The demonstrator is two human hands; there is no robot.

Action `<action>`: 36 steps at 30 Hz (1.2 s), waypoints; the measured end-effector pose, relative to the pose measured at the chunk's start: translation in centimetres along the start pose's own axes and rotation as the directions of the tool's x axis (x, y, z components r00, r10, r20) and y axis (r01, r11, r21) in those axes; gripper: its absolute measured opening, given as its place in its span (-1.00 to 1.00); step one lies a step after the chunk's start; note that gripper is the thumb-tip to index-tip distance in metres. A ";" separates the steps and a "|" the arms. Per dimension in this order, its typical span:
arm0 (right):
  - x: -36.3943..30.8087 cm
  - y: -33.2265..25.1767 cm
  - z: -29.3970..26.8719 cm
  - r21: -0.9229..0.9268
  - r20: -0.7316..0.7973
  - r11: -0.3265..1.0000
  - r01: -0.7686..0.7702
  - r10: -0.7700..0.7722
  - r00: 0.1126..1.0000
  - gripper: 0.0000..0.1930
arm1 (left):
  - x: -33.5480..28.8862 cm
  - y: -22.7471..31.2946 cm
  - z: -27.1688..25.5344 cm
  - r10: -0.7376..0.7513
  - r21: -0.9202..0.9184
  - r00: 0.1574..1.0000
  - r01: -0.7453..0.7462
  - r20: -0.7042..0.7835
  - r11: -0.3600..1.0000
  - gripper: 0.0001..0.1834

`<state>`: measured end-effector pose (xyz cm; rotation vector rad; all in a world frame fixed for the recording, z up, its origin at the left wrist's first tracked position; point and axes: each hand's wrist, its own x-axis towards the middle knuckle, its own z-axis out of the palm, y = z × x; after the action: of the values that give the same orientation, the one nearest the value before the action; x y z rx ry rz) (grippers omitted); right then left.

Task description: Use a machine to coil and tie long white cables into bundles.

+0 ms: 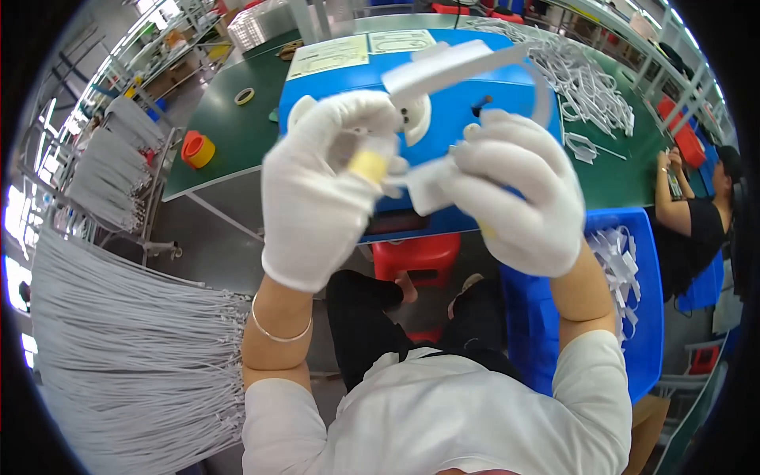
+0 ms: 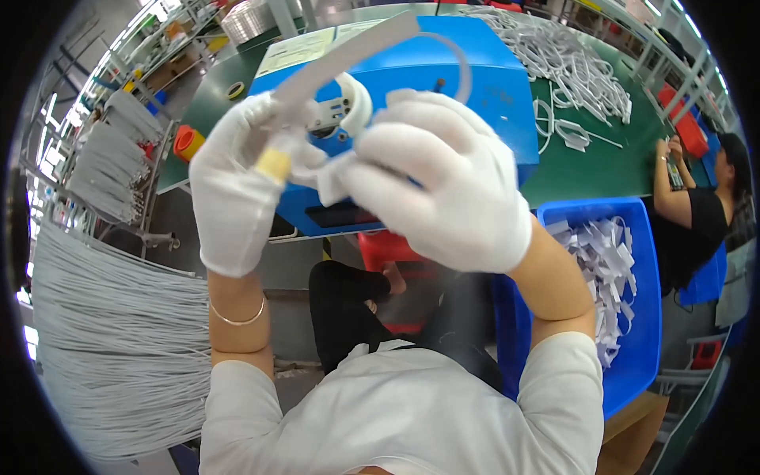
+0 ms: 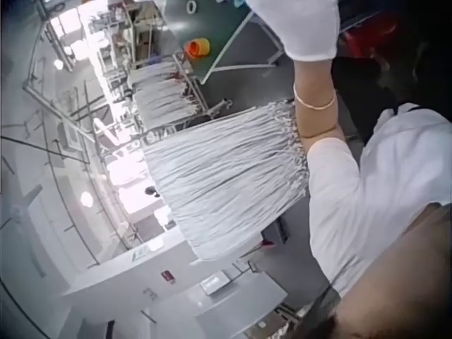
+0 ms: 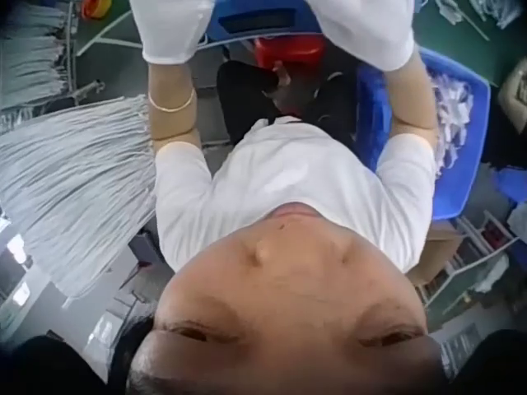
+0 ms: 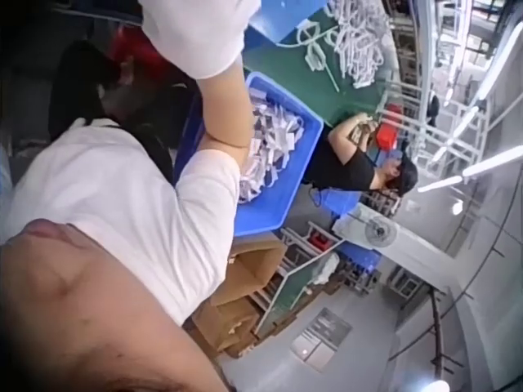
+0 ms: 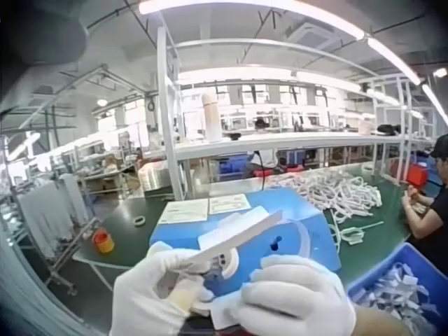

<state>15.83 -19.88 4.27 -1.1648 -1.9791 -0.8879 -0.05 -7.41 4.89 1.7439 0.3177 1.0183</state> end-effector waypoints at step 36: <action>-8.0 -0.7 0.9 0.138 0.043 0.648 -0.749 0.752 0.658 -0.70 | -13.3 -7.0 -27.7 -0.588 0.630 0.707 -0.258 -0.394 -0.733 -0.71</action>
<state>18.00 -23.01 -2.82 -1.6846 -1.2798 -0.2929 -27.28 4.98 -5.01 2.9468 2.0514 -1.3443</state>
